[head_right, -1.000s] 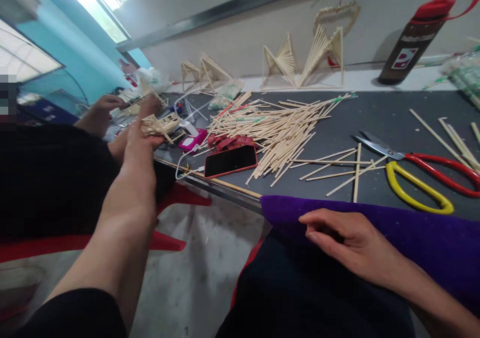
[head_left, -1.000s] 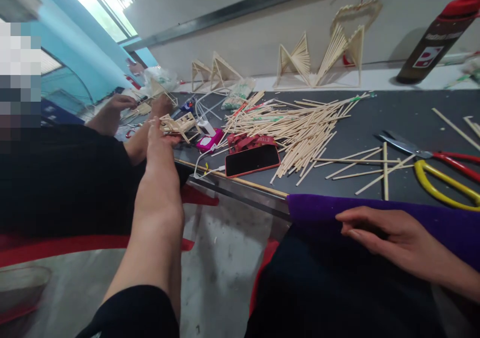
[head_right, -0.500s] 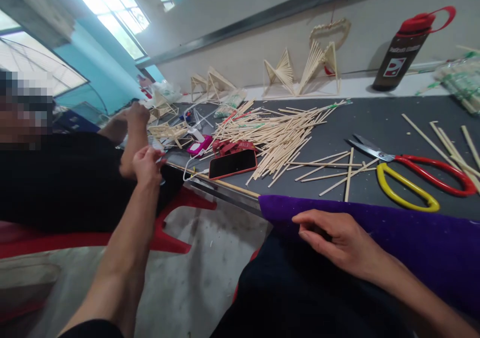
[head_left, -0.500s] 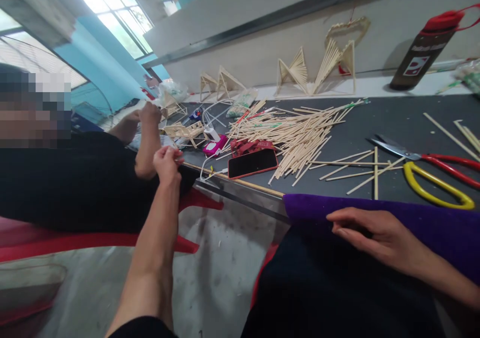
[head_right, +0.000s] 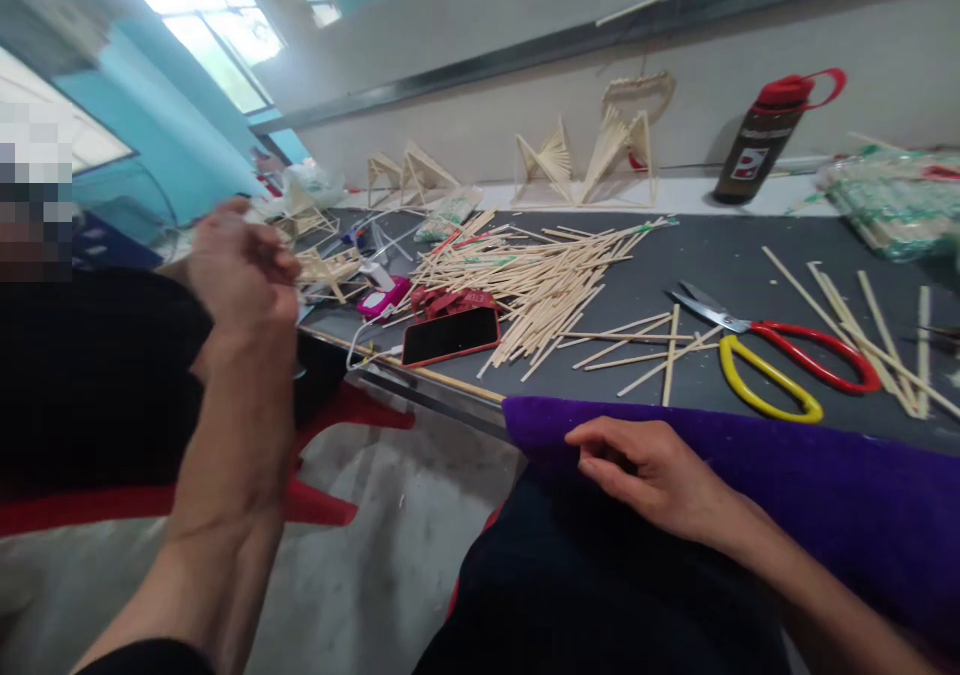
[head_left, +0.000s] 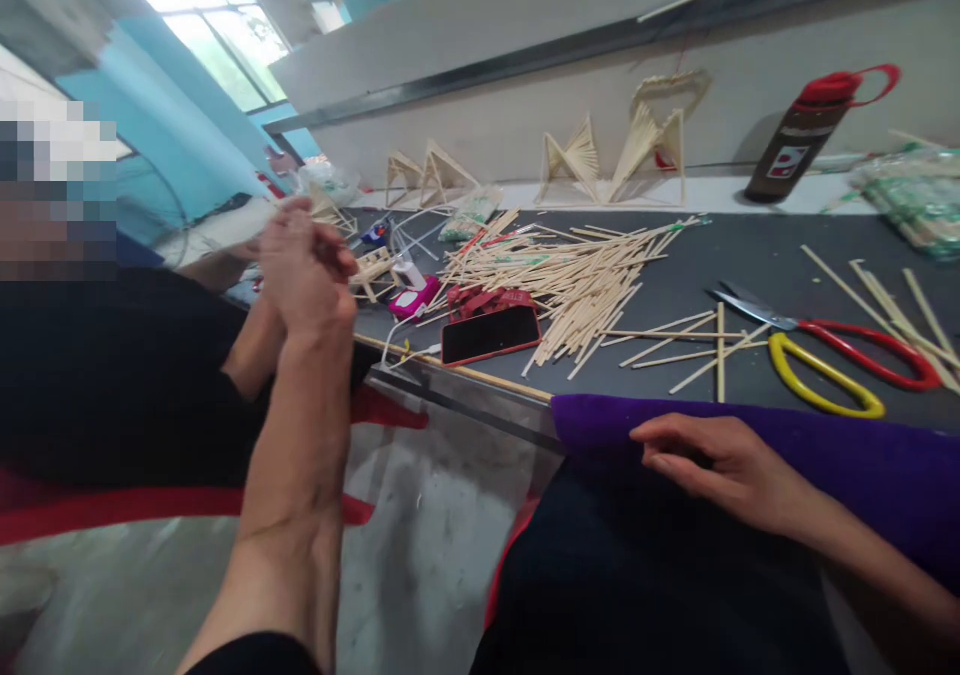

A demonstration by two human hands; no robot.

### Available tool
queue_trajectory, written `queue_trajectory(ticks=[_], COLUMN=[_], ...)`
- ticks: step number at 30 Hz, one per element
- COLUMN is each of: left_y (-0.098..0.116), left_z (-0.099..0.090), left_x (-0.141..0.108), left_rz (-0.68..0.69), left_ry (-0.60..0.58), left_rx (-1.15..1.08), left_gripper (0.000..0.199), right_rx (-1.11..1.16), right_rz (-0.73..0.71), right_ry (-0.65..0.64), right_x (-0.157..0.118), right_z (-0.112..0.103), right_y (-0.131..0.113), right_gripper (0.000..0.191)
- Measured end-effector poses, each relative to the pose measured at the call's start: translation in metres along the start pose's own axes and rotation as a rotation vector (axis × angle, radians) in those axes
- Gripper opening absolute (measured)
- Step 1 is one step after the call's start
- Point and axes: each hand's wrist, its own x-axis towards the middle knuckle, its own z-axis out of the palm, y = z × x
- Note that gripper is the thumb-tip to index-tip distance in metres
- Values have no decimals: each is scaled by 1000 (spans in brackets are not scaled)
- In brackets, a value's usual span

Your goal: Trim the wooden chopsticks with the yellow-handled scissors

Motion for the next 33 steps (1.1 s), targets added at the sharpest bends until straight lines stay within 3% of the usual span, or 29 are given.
queue_trajectory(ticks=[1,3,5,7,9,11,14,18,20,22,24,26,30,33], left_y=[11,31,46,53,52,47,36,16,9,6,5,4,-2,-7], left_z=[11,34,54,71,94,123,168,213,228,239,246,249,251,255], left_x=[-3,-37,-87,-133,-165,-183,-196,-205,-209,-215,-219,-219,-210,-205], left_rz=[-8,-28,-150,-172,-52,99,300,451,469,436,393,392,483,503], left_ry=[-52,-212,-513,-806,-1069,-1207,-1242,-1160,-1146,-1165,-1201,-1243,-1299,-1338], left_rx=[-46,-68,23,153,181,146,199,554,693,818,945,1047,1121,1127], left_gripper=[29,20,8,8,11,14,19,26,48,76,88,80,34,31], right_rx=[13,45,76,73,47,26,9,-118,-269,-419,-547,-622,-608,-597], right_rz=[-3,-12,-51,-112,-175,-215,-127,171,248,301,348,379,382,389], right_ry=[4,6,32,72,118,170,307,591,669,677,658,631,589,574], right_x=[1,5,8,8,1,-11,-31,-40,-36,-28,-19,-15,-17,-21], right_z=[0,0,-3,-9,-16,-26,-50,-94,-112,-123,-128,-128,-126,-125], right_y=[-2,-6,-8,-8,-8,-8,-4,15,28,42,55,65,75,77], right_gripper=[24,24,23,23,23,22,20,23,23,24,26,25,23,25])
